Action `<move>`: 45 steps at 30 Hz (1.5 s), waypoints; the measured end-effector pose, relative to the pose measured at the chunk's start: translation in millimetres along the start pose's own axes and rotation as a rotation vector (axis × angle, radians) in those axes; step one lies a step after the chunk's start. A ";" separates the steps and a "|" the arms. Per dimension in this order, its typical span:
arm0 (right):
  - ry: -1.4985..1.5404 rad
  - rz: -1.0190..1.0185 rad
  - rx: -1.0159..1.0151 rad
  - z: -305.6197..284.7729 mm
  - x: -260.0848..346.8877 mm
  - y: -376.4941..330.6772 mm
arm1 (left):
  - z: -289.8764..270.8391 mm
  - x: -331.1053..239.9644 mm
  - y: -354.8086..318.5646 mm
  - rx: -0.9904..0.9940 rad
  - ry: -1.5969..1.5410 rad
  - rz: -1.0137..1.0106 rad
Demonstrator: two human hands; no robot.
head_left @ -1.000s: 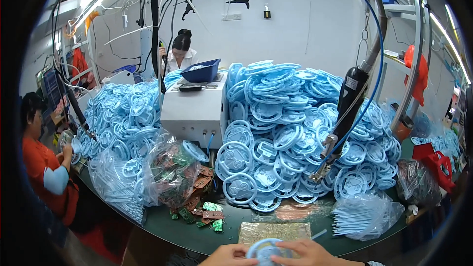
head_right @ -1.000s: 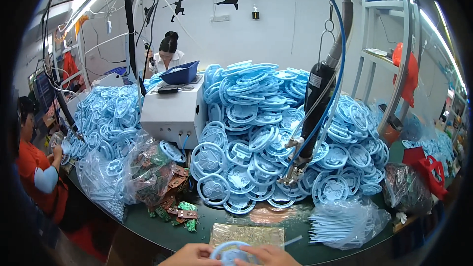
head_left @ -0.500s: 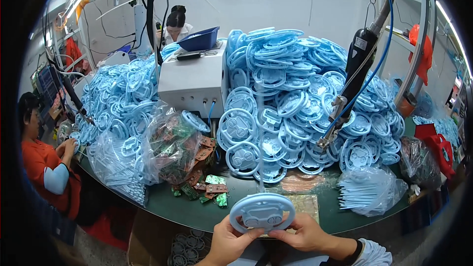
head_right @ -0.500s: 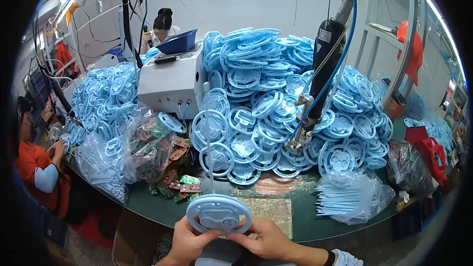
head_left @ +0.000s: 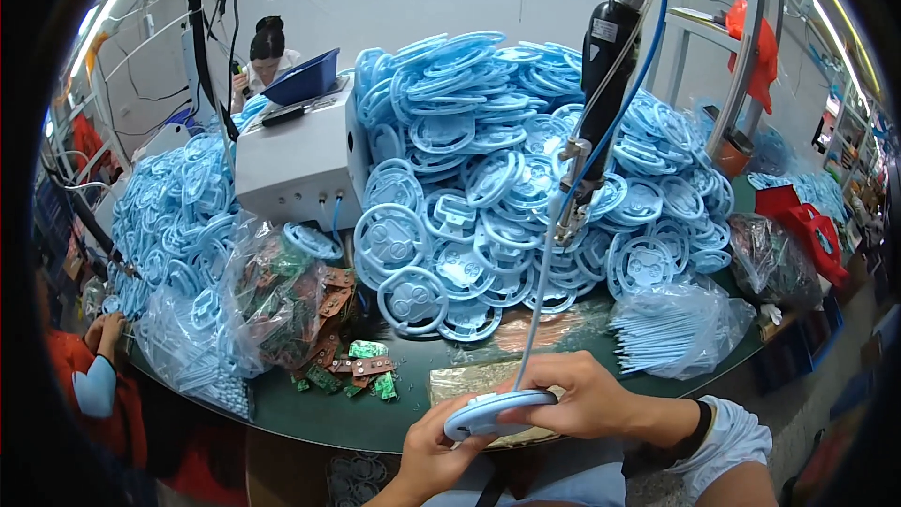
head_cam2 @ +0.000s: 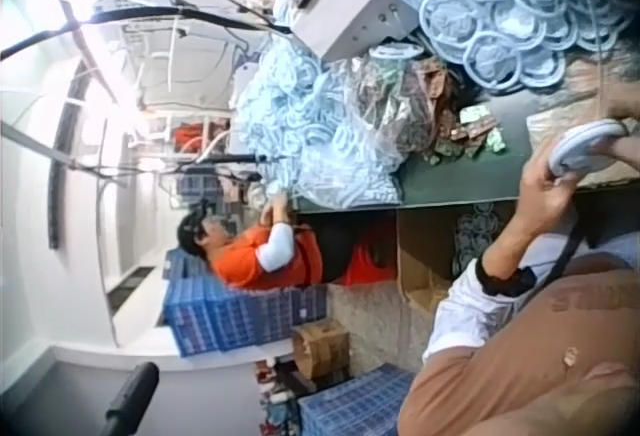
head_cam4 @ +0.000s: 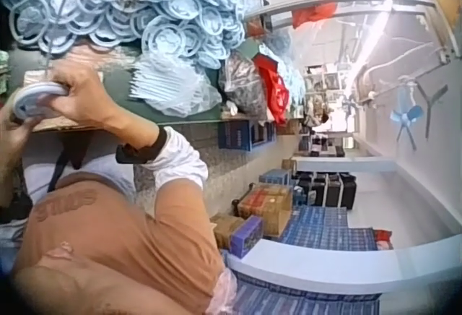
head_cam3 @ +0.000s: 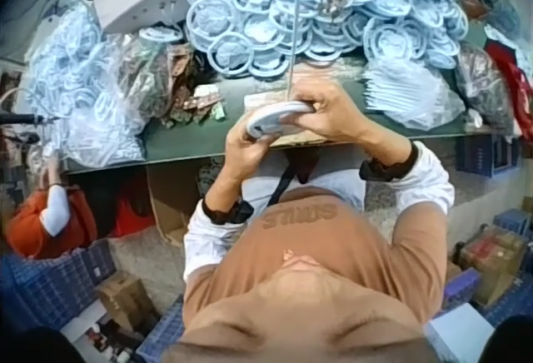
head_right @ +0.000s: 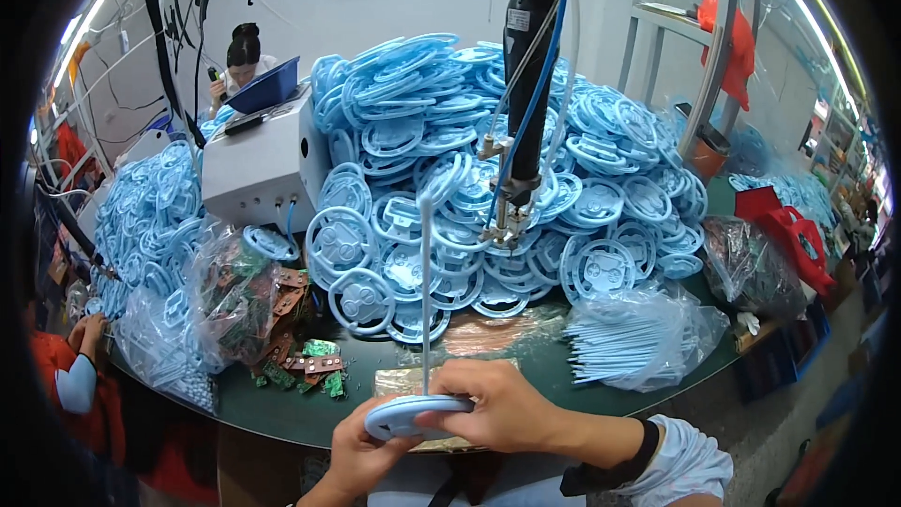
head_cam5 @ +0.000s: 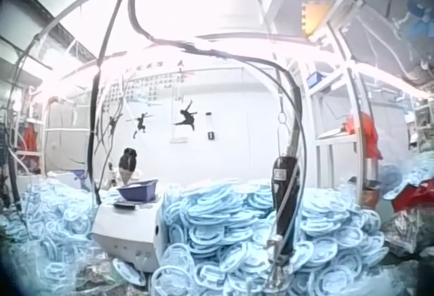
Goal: The recorder is assembling small blue plastic toy steering wheels by attaching circuit boards using a power tool.
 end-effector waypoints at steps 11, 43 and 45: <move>-0.597 -0.357 -0.111 52.8 -36.1 -44.3 | 10.1 0.7 42.1 0.326 0.365 0.333; 0.438 -0.228 -0.005 -62.1 56.3 7.6 | 19.7 43.3 29.3 0.466 0.549 0.287; 0.522 -0.308 -0.186 -53.9 55.1 9.2 | 19.6 43.3 29.1 0.461 0.546 0.281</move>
Point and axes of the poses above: each hand's wrist, its own y-axis towards the middle knuckle, its own z-axis out of the palm, x = y × z, the point moved 7 cm from there along y, towards the middle knuckle, and after that the axes turned 7 degrees about z, right-handed, at the moved point
